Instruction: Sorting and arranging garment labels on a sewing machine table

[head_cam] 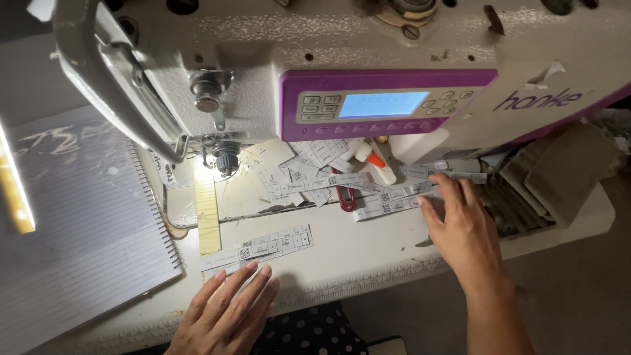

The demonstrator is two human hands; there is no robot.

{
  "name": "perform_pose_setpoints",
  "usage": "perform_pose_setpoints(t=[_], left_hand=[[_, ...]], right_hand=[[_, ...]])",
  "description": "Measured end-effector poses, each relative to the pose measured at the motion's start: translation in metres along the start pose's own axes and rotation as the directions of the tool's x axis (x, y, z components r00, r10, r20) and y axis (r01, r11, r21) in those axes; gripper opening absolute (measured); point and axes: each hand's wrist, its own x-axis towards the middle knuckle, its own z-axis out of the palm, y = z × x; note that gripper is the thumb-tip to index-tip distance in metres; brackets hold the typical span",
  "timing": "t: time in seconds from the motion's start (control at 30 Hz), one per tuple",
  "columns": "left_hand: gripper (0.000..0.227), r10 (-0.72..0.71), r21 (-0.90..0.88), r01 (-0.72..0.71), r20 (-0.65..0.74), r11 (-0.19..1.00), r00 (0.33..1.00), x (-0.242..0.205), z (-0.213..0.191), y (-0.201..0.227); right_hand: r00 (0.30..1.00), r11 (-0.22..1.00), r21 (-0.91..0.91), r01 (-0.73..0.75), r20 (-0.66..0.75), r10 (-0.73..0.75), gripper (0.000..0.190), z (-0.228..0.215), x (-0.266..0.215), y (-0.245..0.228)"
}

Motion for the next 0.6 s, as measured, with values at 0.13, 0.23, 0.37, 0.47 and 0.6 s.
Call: perform_pose_setpoints(t=[0.13, 0.23, 0.37, 0.47, 0.6], left_hand=[[0.036, -0.034, -0.036, 0.035, 0.029, 0.999, 0.999, -0.009, 0.004, -0.005], [0.038, 0.002, -0.026, 0.0, 0.058, 1.0, 0.998, -0.01, 0.005, -0.009], [0.038, 0.033, -0.019, -0.032, 0.057, 0.999, 0.998, -0.011, 0.008, -0.009], [0.039, 0.013, -0.021, -0.011, 0.068, 1.0, 0.998, -0.015, 0.011, -0.009], [0.038, 0.011, -0.011, -0.011, 0.052, 1.0, 0.999, -0.016, 0.014, -0.01]], right_hand=[[0.989, 0.997, -0.011, 0.076, -0.126, -0.076, 0.044, -0.002, -0.001, -0.009], [0.942, 0.969, 0.055, 0.24, -0.254, -0.219, 0.031, 0.0, 0.006, -0.026], [0.927, 0.888, 0.269, 0.373, -0.146, -0.345, 0.026, 0.006, 0.023, -0.051], [0.929, 0.875, 0.318, 0.366, -0.067, -0.364, 0.023, 0.007, 0.037, -0.065], [0.938, 0.885, 0.341, 0.316, 0.027, -0.345, 0.027, 0.012, 0.047, -0.068]])
